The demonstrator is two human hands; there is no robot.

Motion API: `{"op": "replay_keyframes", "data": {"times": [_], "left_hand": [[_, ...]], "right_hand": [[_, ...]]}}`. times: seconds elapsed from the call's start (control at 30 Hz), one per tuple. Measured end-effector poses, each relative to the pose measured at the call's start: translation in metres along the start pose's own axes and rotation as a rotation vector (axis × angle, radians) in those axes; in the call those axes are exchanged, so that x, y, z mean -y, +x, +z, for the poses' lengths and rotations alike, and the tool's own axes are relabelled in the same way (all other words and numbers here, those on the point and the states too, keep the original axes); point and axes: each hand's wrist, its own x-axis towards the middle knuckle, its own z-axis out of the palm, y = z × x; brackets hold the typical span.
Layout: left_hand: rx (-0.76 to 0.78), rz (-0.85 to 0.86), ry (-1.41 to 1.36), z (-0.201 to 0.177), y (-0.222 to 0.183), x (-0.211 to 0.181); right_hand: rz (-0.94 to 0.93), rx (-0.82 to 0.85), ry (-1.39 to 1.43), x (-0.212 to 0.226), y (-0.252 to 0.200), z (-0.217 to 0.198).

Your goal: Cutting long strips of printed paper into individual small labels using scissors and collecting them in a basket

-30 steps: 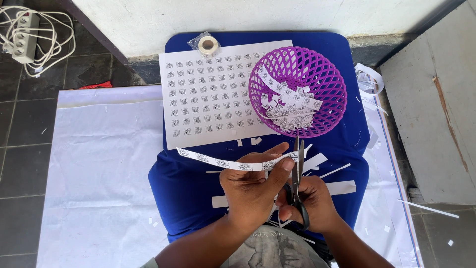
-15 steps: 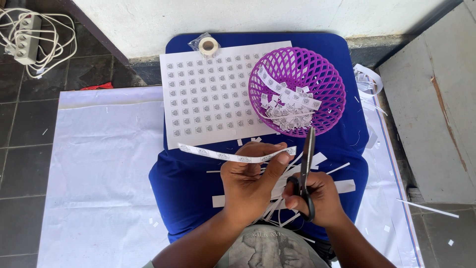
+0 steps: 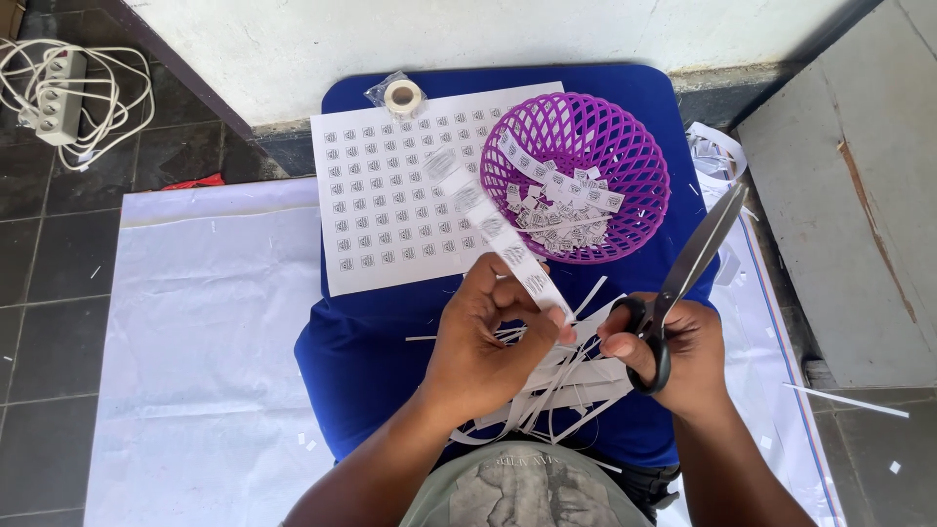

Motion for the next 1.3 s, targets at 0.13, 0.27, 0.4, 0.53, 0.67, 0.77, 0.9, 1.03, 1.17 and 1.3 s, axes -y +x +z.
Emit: {"op": "replay_keyframes", "data": {"times": [0.13, 0.27, 0.4, 0.53, 0.67, 0.77, 0.9, 1.03, 1.17, 1.3], "left_hand": [[0.161, -0.053, 0.080, -0.006, 0.000, -0.013], [0.316, -0.114, 0.276, -0.008, -0.004, -0.015], [0.361, -0.198, 0.327, -0.009, -0.007, -0.010], [0.373, -0.171, 0.305, -0.015, -0.008, -0.005], [0.298, -0.218, 0.293, -0.023, -0.008, 0.003], [0.247, -0.193, 0.187, -0.029, -0.006, 0.010], [0.182, -0.136, -0.095, -0.030, -0.001, 0.022], [0.162, -0.121, -0.187, -0.027, 0.013, 0.015], [0.088, -0.043, -0.081, -0.025, 0.026, 0.009], [0.017, -0.013, 0.002, -0.025, 0.045, 0.005]], "right_hand": [[0.044, -0.091, -0.047, -0.001, 0.002, 0.003], [0.143, -0.120, -0.102, -0.002, 0.005, 0.006], [0.131, -0.214, -0.003, 0.005, 0.016, 0.015], [0.096, -0.234, -0.046, 0.006, 0.018, 0.012], [0.018, -0.285, -0.060, 0.006, 0.018, 0.010], [-0.016, -0.343, -0.012, 0.006, 0.021, 0.008], [-0.014, -0.467, 0.113, -0.001, 0.024, 0.009], [0.062, -0.481, 0.200, -0.004, 0.027, 0.016], [0.151, -0.307, 0.073, -0.026, 0.014, 0.019], [0.147, 0.093, 0.143, -0.035, 0.006, 0.015]]}}
